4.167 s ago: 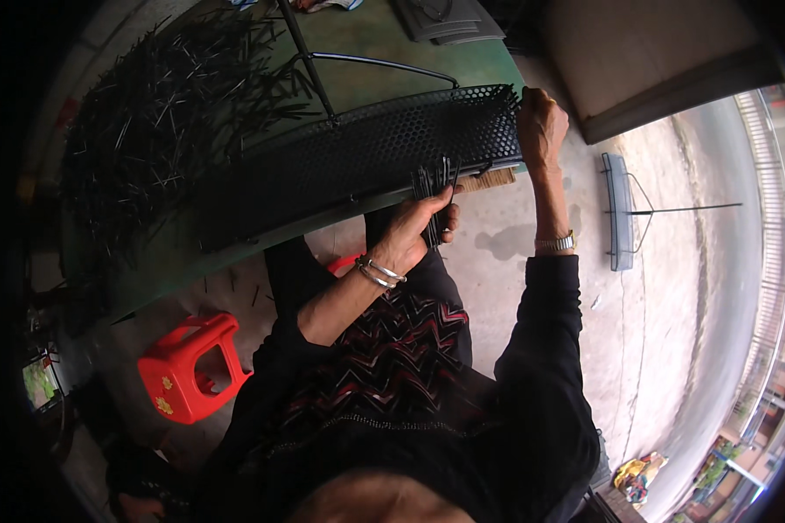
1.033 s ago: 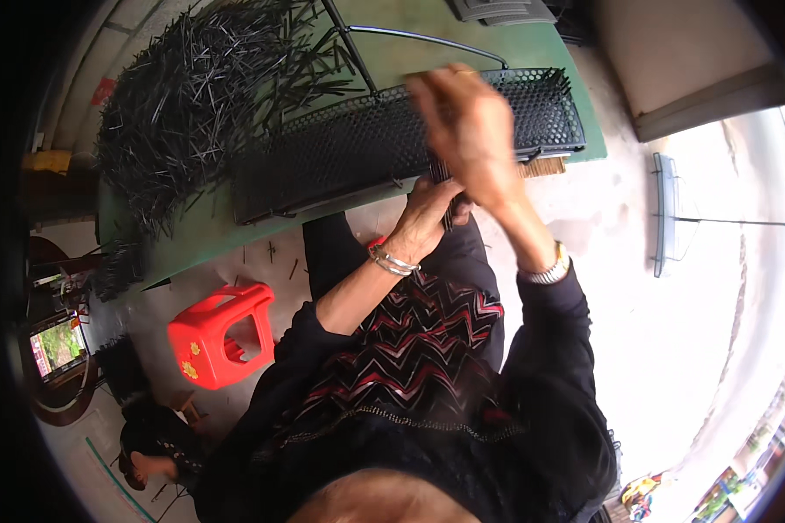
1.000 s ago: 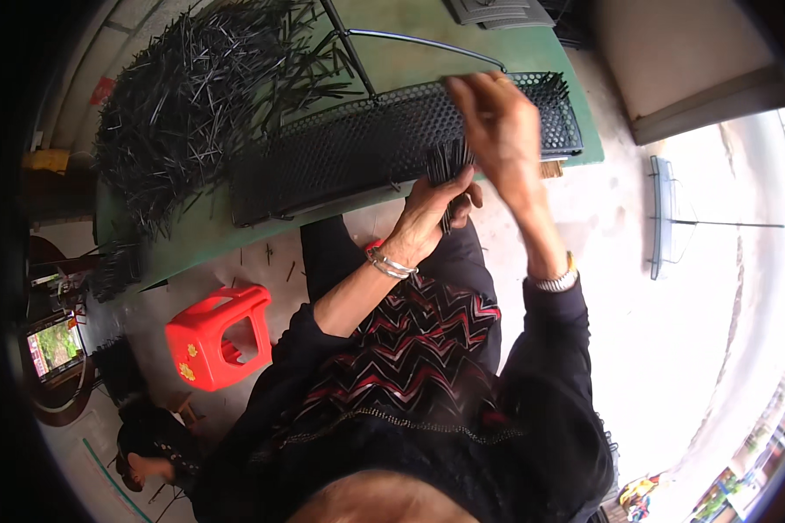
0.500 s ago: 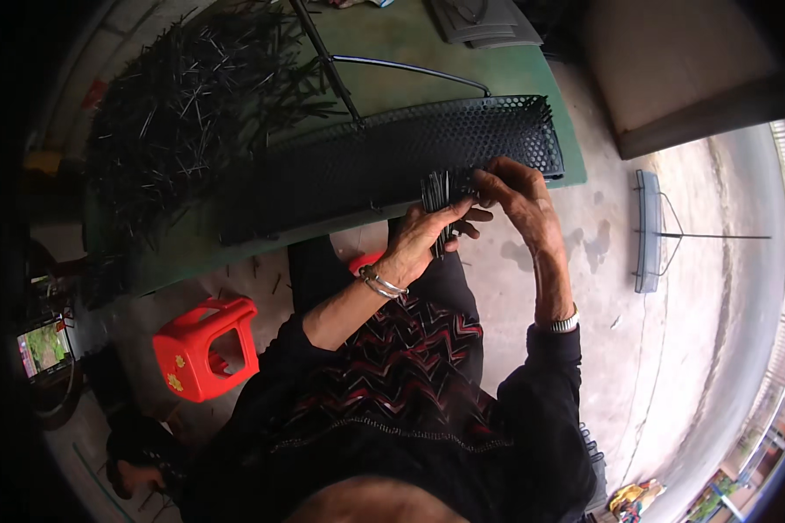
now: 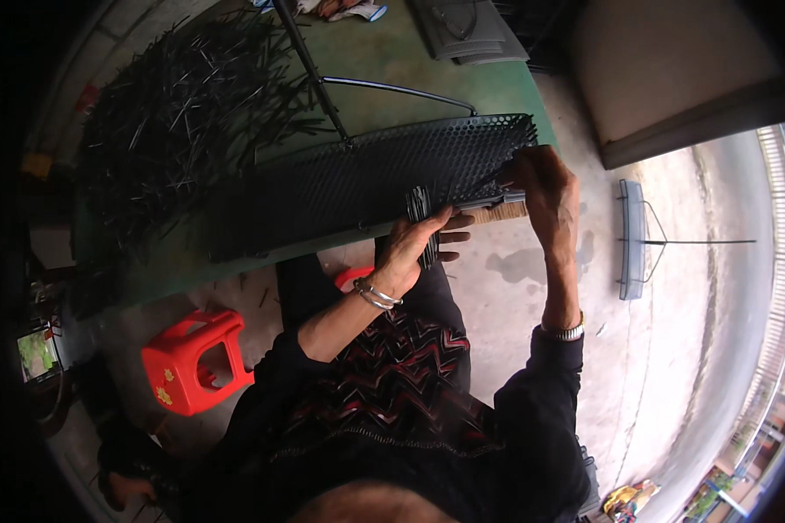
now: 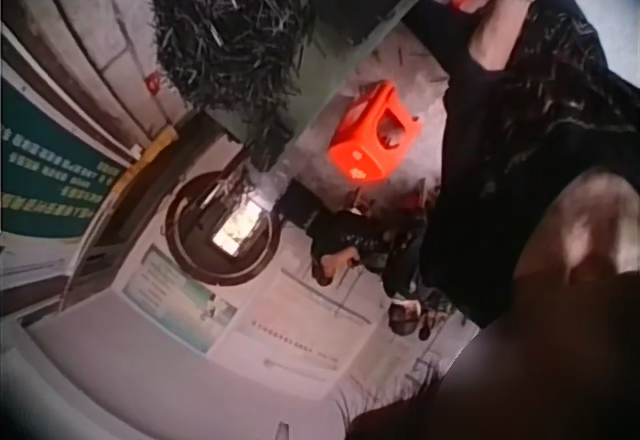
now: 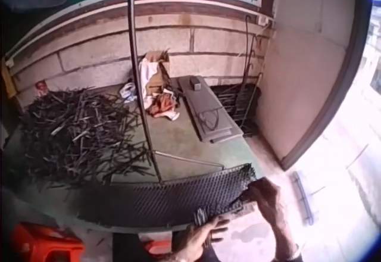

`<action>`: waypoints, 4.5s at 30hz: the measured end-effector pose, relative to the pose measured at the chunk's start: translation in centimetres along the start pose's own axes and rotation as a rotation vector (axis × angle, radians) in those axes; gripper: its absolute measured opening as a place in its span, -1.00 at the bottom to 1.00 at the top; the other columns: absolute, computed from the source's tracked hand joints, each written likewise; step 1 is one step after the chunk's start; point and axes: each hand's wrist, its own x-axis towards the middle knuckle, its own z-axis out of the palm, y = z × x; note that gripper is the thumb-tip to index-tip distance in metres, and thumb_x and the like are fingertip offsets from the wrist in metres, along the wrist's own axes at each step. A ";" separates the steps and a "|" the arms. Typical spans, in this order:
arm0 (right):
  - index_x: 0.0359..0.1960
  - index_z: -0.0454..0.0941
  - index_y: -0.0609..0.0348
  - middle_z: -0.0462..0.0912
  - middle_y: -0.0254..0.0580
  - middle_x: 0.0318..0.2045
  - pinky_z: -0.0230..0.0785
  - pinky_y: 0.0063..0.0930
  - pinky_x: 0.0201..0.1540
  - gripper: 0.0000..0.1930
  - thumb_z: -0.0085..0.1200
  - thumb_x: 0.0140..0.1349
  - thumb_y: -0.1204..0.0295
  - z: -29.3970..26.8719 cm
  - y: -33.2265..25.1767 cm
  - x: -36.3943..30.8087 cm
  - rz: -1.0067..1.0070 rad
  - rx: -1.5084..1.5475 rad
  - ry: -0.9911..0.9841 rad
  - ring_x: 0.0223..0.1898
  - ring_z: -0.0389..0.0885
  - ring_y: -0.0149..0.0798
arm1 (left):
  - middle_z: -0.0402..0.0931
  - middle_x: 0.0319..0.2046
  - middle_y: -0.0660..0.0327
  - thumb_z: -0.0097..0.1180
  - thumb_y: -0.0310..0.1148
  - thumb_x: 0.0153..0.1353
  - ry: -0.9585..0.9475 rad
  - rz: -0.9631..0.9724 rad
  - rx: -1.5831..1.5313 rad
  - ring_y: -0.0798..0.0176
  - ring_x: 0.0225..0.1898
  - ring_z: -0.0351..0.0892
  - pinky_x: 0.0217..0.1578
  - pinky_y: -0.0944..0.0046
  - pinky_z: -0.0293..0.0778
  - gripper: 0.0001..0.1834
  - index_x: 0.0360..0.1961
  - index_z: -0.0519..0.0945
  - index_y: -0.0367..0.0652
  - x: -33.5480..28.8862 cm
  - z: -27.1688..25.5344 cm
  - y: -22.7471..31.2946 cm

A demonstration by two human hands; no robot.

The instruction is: The person is inserting thin black pins into a perforated base to assemble an industrial brush.

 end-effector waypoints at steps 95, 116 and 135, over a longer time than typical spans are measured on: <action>-0.29 0.57 0.11 0.61 -0.25 -0.35 0.45 -0.47 -0.35 -0.88 -0.04 0.24 0.50 -1.5 6.2 5.5 -0.484 -0.800 0.512 -0.41 0.67 -0.29 | 0.56 -0.26 0.01 -0.06 -0.19 0.34 -0.112 -0.174 -0.266 0.12 -0.23 0.61 -0.17 0.07 0.58 -0.68 -0.08 0.44 -0.23 1.7 -0.1 -3.3; -0.27 0.66 -0.09 0.53 -0.18 -0.34 0.39 -0.31 -0.20 -0.84 0.07 0.13 0.34 -1.0 4.2 7.2 -0.318 -0.836 0.122 -0.25 0.56 -0.09 | 0.47 -0.54 0.29 0.14 -0.20 0.23 -0.036 -0.092 -0.225 0.43 -0.59 0.38 -0.60 0.44 0.31 -0.72 -0.23 0.58 -0.22 0.8 0.5 -2.1; -0.31 0.54 0.36 0.60 -0.23 -0.50 0.42 -0.56 -0.38 -0.83 0.02 0.23 0.45 -0.1 1.2 -1.7 0.145 0.009 -0.313 -0.47 0.56 -0.42 | 0.63 -0.41 0.15 0.14 -0.09 0.20 -0.048 -0.014 -0.016 0.30 -0.45 0.63 -0.54 0.31 0.43 -0.69 -0.26 0.61 -0.13 0.3 1.5 -1.7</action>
